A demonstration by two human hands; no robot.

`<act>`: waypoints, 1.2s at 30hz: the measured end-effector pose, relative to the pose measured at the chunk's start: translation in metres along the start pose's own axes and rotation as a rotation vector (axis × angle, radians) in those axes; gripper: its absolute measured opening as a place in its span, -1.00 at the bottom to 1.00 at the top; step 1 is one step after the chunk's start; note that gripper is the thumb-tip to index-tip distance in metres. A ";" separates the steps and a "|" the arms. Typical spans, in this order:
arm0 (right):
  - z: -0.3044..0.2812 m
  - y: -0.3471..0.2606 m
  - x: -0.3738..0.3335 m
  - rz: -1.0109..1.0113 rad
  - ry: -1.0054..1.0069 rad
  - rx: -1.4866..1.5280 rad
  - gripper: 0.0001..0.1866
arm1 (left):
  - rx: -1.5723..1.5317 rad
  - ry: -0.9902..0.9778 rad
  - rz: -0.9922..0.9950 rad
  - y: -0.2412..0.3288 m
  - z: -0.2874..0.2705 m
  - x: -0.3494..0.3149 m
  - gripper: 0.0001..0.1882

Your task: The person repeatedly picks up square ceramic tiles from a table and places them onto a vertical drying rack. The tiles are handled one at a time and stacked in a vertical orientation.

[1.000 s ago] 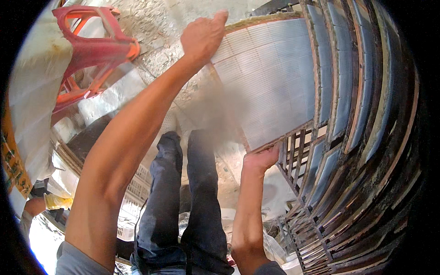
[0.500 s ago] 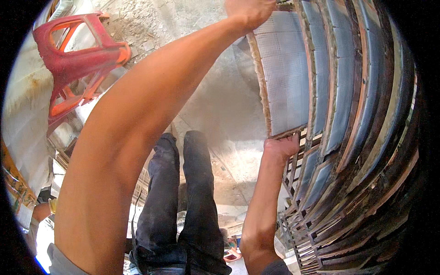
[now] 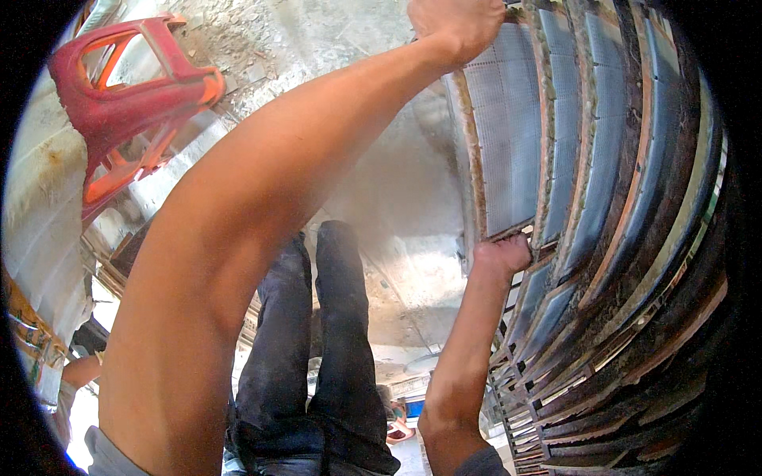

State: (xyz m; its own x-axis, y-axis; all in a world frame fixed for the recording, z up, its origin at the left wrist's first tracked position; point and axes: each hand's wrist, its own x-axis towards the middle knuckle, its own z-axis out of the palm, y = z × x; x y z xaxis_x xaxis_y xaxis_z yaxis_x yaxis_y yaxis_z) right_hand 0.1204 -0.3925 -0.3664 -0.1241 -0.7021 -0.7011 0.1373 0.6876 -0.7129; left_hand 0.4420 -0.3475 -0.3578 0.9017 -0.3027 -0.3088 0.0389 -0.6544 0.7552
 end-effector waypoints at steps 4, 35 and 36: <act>-0.006 -0.005 -0.009 0.033 -0.078 -0.019 -0.52 | -0.029 -0.004 0.064 -0.003 0.004 -0.001 -0.38; -0.015 0.006 -0.009 -0.025 -0.222 0.407 -0.65 | -0.316 -0.170 0.136 -0.027 0.034 0.001 -0.52; -0.016 0.007 -0.009 -0.029 -0.234 0.408 -0.64 | -0.260 -0.174 0.199 -0.024 0.035 0.001 -0.55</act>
State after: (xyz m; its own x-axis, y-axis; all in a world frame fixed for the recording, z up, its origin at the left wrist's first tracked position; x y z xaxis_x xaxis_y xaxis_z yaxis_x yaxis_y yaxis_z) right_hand 0.1062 -0.3787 -0.3654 0.0849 -0.7753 -0.6258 0.5183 0.5708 -0.6368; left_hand 0.4266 -0.3568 -0.3963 0.8166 -0.5344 -0.2182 -0.0016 -0.3800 0.9250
